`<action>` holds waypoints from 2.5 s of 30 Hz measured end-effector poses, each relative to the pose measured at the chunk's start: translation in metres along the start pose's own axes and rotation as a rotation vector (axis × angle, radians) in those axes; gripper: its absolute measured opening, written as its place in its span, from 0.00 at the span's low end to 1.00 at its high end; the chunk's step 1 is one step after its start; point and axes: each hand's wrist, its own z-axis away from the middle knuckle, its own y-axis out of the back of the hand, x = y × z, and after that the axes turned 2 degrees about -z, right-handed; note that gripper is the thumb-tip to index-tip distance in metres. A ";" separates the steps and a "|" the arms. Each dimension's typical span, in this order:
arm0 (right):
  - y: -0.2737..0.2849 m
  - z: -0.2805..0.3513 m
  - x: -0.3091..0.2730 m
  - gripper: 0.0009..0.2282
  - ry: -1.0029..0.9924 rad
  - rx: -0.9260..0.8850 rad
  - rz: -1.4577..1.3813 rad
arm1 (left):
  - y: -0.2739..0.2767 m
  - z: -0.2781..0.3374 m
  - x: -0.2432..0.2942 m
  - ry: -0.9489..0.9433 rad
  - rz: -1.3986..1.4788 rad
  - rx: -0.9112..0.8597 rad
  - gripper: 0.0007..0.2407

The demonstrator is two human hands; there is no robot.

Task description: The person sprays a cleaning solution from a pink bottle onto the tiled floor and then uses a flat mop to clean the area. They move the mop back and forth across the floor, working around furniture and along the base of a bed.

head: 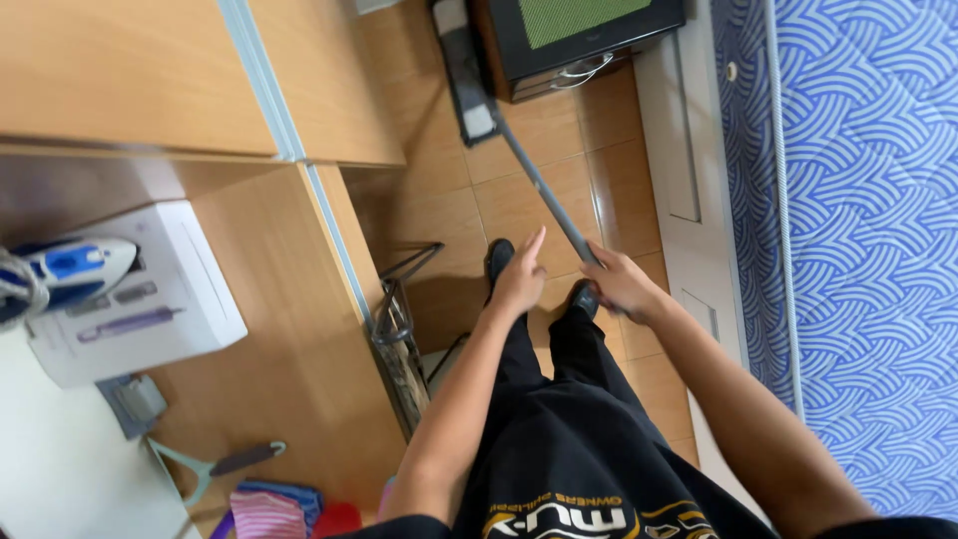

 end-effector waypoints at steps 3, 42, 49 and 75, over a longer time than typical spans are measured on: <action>0.012 0.032 0.024 0.23 -0.120 -0.011 -0.044 | 0.029 0.014 0.080 0.573 0.072 -0.337 0.32; 0.079 0.139 0.474 0.28 0.224 0.185 0.741 | -0.307 0.310 0.034 0.059 -0.074 -0.232 0.27; 0.052 0.078 0.424 0.23 0.462 0.210 0.799 | -0.247 0.332 0.077 0.259 -0.060 0.157 0.26; 0.023 0.263 0.484 0.32 -0.067 -0.171 1.024 | -0.329 0.490 0.062 0.313 -0.130 -0.219 0.31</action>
